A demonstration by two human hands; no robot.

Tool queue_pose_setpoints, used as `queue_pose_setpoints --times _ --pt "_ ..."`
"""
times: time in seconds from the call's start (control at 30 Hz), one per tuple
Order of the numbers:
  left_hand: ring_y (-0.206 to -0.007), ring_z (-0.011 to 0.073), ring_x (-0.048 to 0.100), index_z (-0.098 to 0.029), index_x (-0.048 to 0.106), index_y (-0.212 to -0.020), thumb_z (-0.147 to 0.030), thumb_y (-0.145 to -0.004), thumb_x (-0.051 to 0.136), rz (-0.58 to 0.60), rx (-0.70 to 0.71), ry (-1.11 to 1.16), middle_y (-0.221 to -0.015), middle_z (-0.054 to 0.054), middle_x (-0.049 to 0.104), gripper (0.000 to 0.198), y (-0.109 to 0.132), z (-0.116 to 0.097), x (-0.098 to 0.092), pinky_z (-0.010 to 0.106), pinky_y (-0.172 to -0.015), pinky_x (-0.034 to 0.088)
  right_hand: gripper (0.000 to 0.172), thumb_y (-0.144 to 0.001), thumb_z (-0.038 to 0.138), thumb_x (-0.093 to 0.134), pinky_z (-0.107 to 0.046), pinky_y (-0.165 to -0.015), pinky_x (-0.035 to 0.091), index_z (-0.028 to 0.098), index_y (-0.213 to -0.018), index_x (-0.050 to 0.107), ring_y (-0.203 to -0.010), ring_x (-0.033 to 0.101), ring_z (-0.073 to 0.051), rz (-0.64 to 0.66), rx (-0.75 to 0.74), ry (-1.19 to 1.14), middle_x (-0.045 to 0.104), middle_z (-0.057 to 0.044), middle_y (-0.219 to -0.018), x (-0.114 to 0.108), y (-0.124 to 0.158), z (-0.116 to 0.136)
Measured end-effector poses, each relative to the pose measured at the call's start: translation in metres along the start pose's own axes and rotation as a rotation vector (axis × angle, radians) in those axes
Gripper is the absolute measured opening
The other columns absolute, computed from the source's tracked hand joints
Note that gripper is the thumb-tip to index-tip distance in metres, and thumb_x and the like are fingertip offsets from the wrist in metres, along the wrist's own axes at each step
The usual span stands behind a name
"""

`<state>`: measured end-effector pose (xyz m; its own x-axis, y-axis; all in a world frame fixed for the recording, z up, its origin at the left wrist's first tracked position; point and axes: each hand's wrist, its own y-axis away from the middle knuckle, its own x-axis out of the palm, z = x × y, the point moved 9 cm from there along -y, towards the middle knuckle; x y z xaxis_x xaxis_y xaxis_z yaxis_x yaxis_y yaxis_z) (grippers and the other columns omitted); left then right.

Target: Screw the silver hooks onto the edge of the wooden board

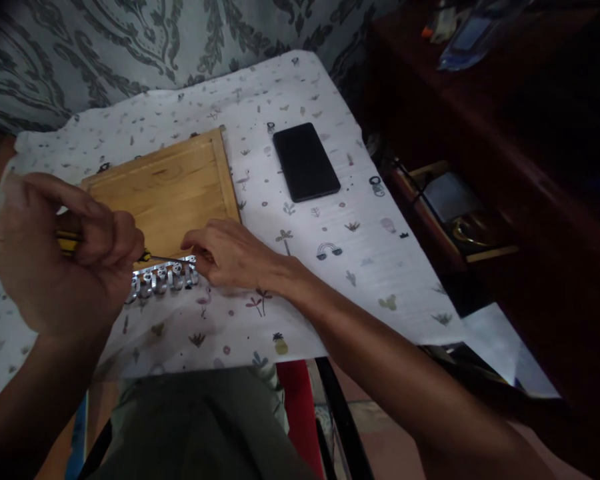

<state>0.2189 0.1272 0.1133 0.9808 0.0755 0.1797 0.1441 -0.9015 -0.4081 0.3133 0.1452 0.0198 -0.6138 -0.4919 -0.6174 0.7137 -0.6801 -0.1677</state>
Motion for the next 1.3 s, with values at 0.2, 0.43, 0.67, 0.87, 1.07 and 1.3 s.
queue_pose_setpoints --times 0.2,0.43,0.67,0.87,1.07,1.3 --pt "-0.035 0.0058 0.022 -0.019 0.064 -0.07 -0.027 -0.103 0.054 0.053 -0.047 -0.065 -0.042 -0.008 0.029 0.036 0.0 0.005 -0.003 0.023 -0.038 0.023 0.036 -0.087 0.009 0.053 -0.035 -0.088 0.047 0.01 -0.118 0.072 -0.096 0.064 -0.022 -0.01 -0.012 -0.018 0.075 -0.011 -0.101 -0.001 0.0 0.001" --pt "-0.035 0.0081 0.027 -0.02 0.072 -0.075 -0.032 -0.098 0.063 0.253 -0.062 -0.087 -0.043 -0.007 0.032 0.027 0.0 0.006 0.015 0.024 -0.037 0.025 0.032 -0.088 0.009 0.053 -0.034 -0.082 0.045 0.012 -0.114 0.072 -0.087 0.063 -0.02 -0.024 -0.027 -0.018 0.074 -0.008 -0.092 -0.002 -0.001 0.002" --pt "-0.03 0.0062 0.022 -0.021 0.075 -0.096 -0.031 -0.092 0.069 0.569 -0.199 -0.045 -0.043 -0.009 0.033 0.012 -0.001 0.016 0.028 0.025 -0.036 0.028 0.016 -0.091 0.01 0.054 -0.031 -0.074 0.042 0.015 -0.088 0.068 -0.076 0.055 -0.017 -0.008 -0.035 -0.011 0.065 -0.004 -0.082 -0.002 0.0 0.004" --pt "-0.043 0.0119 0.042 -0.02 0.072 -0.098 -0.042 -0.091 0.073 0.528 -0.201 -0.138 -0.052 -0.003 0.046 0.022 -0.008 0.02 0.022 0.026 -0.044 0.038 0.017 -0.089 0.009 0.055 -0.029 -0.072 0.041 0.013 -0.094 0.072 -0.072 0.053 -0.015 -0.003 -0.028 0.018 0.063 -0.003 -0.079 -0.003 0.001 0.006" --pt "-0.039 0.0087 0.025 -0.021 0.071 -0.089 -0.047 -0.095 0.069 0.379 -0.187 -0.002 -0.047 -0.008 0.031 0.026 -0.001 0.019 0.027 0.023 -0.039 0.025 0.026 -0.09 0.008 0.054 -0.031 -0.078 0.043 0.011 -0.106 0.074 -0.081 0.059 -0.017 0.013 -0.023 0.01 0.068 -0.006 -0.084 -0.002 0.0 0.006" --pt "-0.035 0.0068 0.017 -0.018 0.071 -0.079 -0.059 -0.088 0.072 0.256 -0.106 0.009 -0.041 -0.009 0.029 0.042 0.002 0.015 0.023 0.026 -0.038 0.018 0.035 -0.09 0.008 0.052 -0.036 -0.086 0.045 0.009 -0.117 0.074 -0.088 0.062 -0.021 0.002 -0.018 0.008 0.073 -0.011 -0.094 0.001 -0.001 0.004"
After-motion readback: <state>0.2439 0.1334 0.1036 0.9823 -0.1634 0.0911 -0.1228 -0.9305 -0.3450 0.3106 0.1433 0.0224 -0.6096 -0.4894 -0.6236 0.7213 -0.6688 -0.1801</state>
